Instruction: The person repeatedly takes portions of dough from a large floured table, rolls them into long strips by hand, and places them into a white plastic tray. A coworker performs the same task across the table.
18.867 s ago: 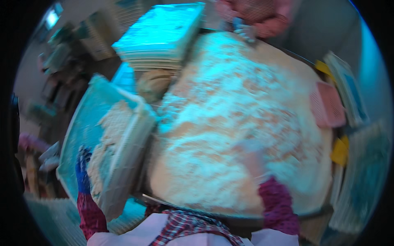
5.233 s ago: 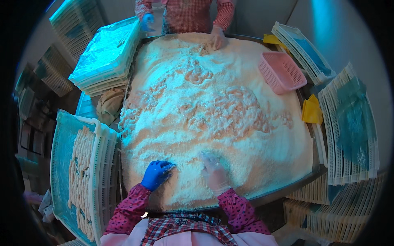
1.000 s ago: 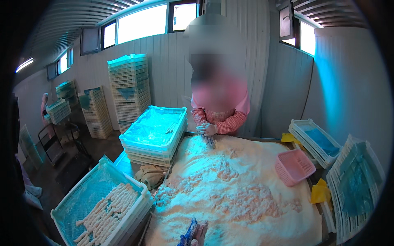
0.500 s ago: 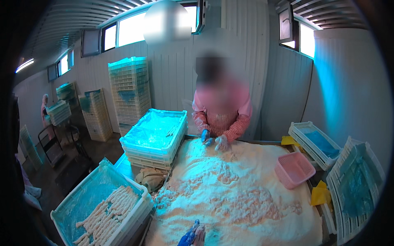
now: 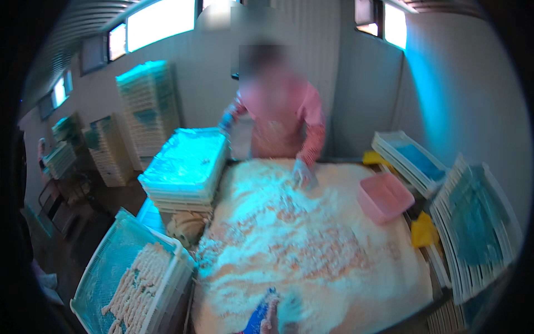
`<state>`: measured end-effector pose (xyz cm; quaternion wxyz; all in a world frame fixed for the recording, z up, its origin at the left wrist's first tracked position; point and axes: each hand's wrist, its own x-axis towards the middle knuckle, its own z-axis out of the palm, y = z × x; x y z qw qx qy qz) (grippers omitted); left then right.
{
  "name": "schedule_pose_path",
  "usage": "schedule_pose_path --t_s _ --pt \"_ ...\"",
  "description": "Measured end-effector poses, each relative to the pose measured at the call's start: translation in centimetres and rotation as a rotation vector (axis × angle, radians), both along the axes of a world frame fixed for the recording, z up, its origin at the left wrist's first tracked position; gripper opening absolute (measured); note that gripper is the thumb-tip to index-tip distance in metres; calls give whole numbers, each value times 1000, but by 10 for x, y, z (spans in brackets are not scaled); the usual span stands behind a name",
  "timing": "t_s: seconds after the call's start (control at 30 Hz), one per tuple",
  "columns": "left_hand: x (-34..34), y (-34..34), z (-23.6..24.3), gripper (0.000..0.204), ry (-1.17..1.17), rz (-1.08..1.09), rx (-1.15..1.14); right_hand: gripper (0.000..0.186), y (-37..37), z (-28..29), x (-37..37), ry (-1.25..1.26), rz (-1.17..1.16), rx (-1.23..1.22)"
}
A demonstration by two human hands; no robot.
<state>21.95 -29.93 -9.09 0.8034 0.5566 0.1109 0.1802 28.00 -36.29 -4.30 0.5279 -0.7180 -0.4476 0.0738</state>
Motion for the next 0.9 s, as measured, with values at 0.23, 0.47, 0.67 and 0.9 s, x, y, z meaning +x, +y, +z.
schedule_pose_path --t_s 0.23,0.47,0.67,0.9 --pt "-11 -11 -9 58 -166 4 -131 87 -12 -24 -39 79 -20 260" --pt "-11 -20 22 68 -335 -24 -67 86 -18 -1 -39 139 -7 290" --pt "-21 0 -17 59 -85 48 -119 75 -5 -6 -21 -74 37 78" --pt "-83 37 27 46 68 258 -940 54 57 8 126 -423 -31 -124"
